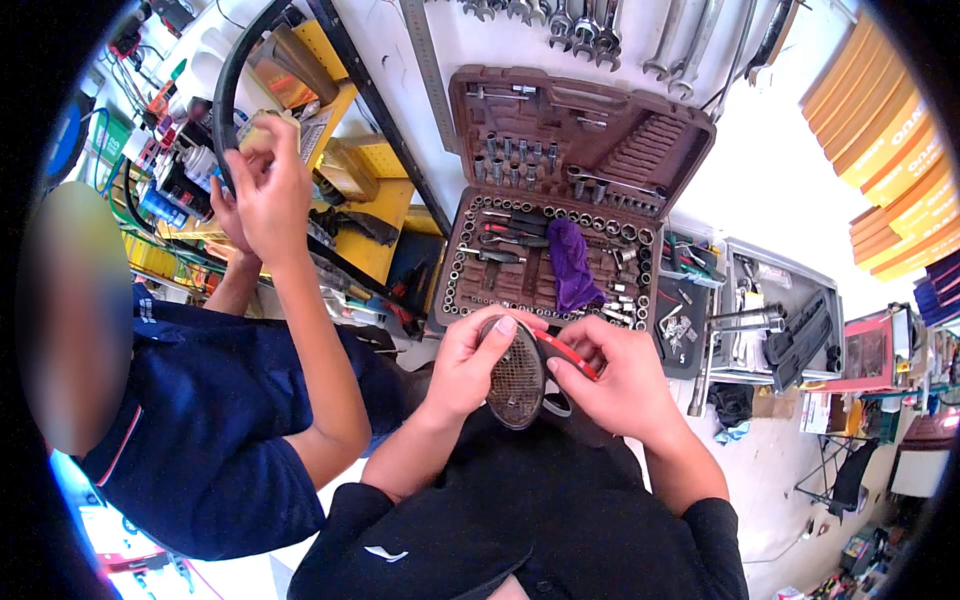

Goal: The person wraps a red wire with gray electrical tape, cuts the tape with scissors, and then uses a crimping tool to attach a metal connector to the wire end. A second person assists by holding the wire and inspecting the crimped connection.

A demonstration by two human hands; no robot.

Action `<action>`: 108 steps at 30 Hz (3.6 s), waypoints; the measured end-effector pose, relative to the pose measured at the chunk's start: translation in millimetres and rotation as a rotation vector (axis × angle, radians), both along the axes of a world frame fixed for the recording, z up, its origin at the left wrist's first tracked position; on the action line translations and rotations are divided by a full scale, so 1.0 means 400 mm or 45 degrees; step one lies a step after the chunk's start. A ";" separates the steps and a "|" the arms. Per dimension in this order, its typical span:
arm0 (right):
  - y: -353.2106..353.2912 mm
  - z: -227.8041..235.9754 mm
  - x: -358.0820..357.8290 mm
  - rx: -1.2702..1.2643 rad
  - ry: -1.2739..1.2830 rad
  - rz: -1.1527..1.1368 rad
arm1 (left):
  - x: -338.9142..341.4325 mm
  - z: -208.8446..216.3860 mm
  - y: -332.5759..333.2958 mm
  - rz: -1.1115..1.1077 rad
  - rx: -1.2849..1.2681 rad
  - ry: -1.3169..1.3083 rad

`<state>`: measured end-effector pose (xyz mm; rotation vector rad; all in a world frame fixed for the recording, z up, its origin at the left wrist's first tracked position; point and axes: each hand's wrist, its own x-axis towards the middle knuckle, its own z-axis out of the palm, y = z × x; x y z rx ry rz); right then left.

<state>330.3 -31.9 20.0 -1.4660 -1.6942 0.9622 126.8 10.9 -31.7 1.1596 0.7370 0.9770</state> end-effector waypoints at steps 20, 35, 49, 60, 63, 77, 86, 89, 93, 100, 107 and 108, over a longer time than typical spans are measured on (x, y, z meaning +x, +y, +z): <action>-0.024 -0.034 0.011 0.139 0.040 -0.072 | 0.053 -0.077 0.035 -0.130 -0.398 -0.363; 0.032 -0.073 0.059 -0.281 0.566 -0.080 | 0.068 -0.116 0.056 -0.112 -0.391 -0.364; 0.045 -0.250 -0.011 -0.093 1.263 -0.257 | 0.079 -0.176 0.092 0.001 -0.783 -0.460; -0.033 -0.252 -0.006 -0.537 1.126 -0.241 | 0.051 -0.224 0.121 0.223 -0.801 -0.509; -0.051 -0.236 0.002 -0.496 0.910 -0.095 | 0.041 -0.227 0.118 0.298 -0.793 -0.540; -0.016 -0.076 0.020 0.208 -0.332 0.144 | -0.009 -0.199 0.027 0.487 0.360 0.396; -0.004 -0.047 -0.004 0.490 -0.552 0.201 | -0.027 -0.183 0.020 0.432 0.395 0.373; -0.008 -0.039 -0.008 0.566 -0.670 0.239 | -0.022 -0.195 0.015 0.421 0.386 0.442; -0.008 -0.026 -0.011 0.600 -0.757 0.286 | -0.013 -0.204 0.014 0.401 0.409 0.395; -0.010 -0.015 -0.011 0.651 -0.873 0.299 | -0.012 -0.203 0.011 0.336 0.439 0.298; -0.008 0.002 -0.019 0.661 -0.952 0.292 | 0.002 -0.201 0.009 0.372 0.542 0.365; -0.007 0.003 -0.018 0.663 -0.952 0.287 | 0.003 -0.202 0.010 0.384 0.567 0.368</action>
